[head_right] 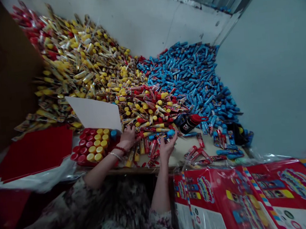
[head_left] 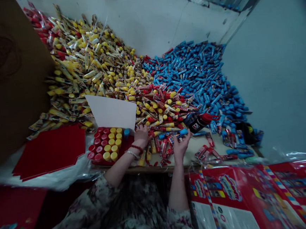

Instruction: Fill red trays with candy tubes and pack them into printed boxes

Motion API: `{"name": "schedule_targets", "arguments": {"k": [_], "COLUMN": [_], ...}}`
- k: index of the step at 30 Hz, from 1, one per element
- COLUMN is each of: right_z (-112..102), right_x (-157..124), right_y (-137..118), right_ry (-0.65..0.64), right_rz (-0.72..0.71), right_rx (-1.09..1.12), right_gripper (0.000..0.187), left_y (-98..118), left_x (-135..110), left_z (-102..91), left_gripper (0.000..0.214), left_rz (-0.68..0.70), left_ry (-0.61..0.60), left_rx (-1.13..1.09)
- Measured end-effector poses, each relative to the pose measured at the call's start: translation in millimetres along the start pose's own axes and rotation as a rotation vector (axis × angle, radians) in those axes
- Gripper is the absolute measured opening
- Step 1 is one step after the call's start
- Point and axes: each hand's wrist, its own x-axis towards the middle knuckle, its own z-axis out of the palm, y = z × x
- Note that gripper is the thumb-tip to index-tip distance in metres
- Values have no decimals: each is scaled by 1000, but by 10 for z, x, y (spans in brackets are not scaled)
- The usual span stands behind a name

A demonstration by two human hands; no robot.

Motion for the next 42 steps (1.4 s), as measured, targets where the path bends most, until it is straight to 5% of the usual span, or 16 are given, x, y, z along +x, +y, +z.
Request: {"name": "schedule_targets", "arguments": {"k": [4, 8, 13, 16, 22, 28, 34, 42], "right_z": [45, 158, 211, 362, 797, 869, 765, 879], "right_x": [-115, -252, -398, -540, -797, -792, -672, -681], "right_y": [-148, -302, -461, -586, -733, -768, -972, -1004], "right_ry": [-67, -171, -270, -359, -448, -669, -850, -839], "right_rz": [76, 130, 9, -69, -315, -569, -707, -747], "right_rx": [340, 410, 310, 332, -31, -593, -764, -838], "right_gripper": [84, 62, 42, 40, 26, 25, 41, 33], "left_y": [116, 146, -372, -688, -703, -791, -840, -770], "left_x": [54, -260, -924, -1108, -959, -857, -921, -833], "left_z": [-39, -310, -936, -1088, -820, -573, -503, -560], "left_gripper": [35, 28, 24, 22, 17, 19, 17, 25], "left_rz": [2, 43, 25, -11, 51, 59, 82, 84], "left_ry": [-99, -96, 170, 245, 219, 194, 244, 118], "left_rx": [90, 111, 9, -28, 127, 229, 265, 292]}}
